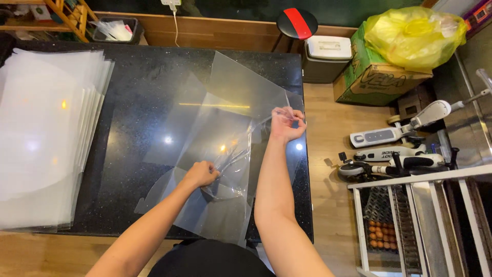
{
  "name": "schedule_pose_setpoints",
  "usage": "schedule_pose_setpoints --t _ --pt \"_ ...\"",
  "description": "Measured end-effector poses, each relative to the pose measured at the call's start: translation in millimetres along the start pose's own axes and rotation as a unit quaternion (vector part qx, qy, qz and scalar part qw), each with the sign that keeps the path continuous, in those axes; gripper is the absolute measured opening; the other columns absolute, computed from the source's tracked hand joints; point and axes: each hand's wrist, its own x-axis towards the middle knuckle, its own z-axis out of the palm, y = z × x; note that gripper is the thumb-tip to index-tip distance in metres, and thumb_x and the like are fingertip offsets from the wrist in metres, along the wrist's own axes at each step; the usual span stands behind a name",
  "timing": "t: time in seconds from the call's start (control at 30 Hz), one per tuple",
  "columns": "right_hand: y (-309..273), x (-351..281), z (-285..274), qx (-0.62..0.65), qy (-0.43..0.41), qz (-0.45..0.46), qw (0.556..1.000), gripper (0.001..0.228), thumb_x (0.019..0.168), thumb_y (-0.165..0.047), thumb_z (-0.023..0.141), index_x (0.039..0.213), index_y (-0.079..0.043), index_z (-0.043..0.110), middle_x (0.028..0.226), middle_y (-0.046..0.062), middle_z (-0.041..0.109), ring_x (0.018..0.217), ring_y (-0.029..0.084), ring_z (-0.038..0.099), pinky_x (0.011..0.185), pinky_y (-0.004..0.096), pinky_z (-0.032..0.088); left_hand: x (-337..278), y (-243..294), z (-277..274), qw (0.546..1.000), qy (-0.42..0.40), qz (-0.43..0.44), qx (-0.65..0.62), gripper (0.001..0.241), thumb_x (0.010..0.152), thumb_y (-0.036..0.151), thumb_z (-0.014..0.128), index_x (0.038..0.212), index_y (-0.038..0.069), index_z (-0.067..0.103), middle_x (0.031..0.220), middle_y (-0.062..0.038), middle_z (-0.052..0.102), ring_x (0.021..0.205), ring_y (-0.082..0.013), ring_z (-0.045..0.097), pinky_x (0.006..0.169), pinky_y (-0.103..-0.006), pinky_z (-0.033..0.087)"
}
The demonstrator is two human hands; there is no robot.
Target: The person unfolds clear plastic bags on a black countertop, pulling each bag open and flat, then smooths and stacks the flattened bags into a pile on the counter.
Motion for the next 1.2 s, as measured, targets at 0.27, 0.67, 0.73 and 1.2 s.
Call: schedule_pose_setpoints --t 0.27,0.67,0.73,1.2 --pt "2.8 15.5 -10.0 -0.032 0.049 -0.036 0.998 0.016 0.072 -0.021 0.066 0.084 -0.029 0.072 0.064 -0.012 0.04 0.065 0.005 0.044 0.072 0.034 0.035 9.4 -8.0 6.3 0.999 0.022 0.021 0.015 0.039 0.079 0.041 0.078 0.095 0.005 0.073 0.089 -0.021 0.076 0.087 -0.0356 0.075 0.082 -0.0436 0.059" --pt "-10.0 24.3 -31.8 -0.115 0.05 -0.004 0.992 0.008 0.067 -0.017 0.06 0.073 -0.022 0.059 0.067 -0.004 0.045 0.068 0.012 0.047 0.081 0.041 0.038 -47.5 100.0 -62.1 0.97 0.237 0.051 -0.027 0.041 0.091 0.03 0.065 0.125 0.007 0.059 0.103 -0.015 0.074 0.101 -0.0396 0.07 0.087 -0.0524 0.053" --pt "-5.9 19.4 -37.0 -0.143 0.058 -0.009 0.988 0.008 0.069 -0.017 0.061 0.075 -0.022 0.061 0.068 -0.005 0.048 0.069 0.012 0.048 0.081 0.041 0.039 -48.8 130.7 -69.7 0.933 0.327 0.148 0.013 0.037 0.087 0.026 0.069 0.118 0.007 0.061 0.107 -0.016 0.07 0.106 -0.0397 0.066 0.09 -0.0531 0.05" --pt "51.2 -62.2 -41.1 -0.279 0.005 0.048 0.959 0.047 0.097 -0.042 0.043 0.127 -0.012 0.063 0.13 0.011 0.065 0.123 0.028 0.061 0.107 0.043 0.049 67.1 231.8 -59.5 0.888 0.168 0.417 0.094 0.026 0.081 0.025 0.075 0.101 0.009 0.074 0.115 -0.011 0.069 0.116 -0.0311 0.059 0.097 -0.0559 0.032"
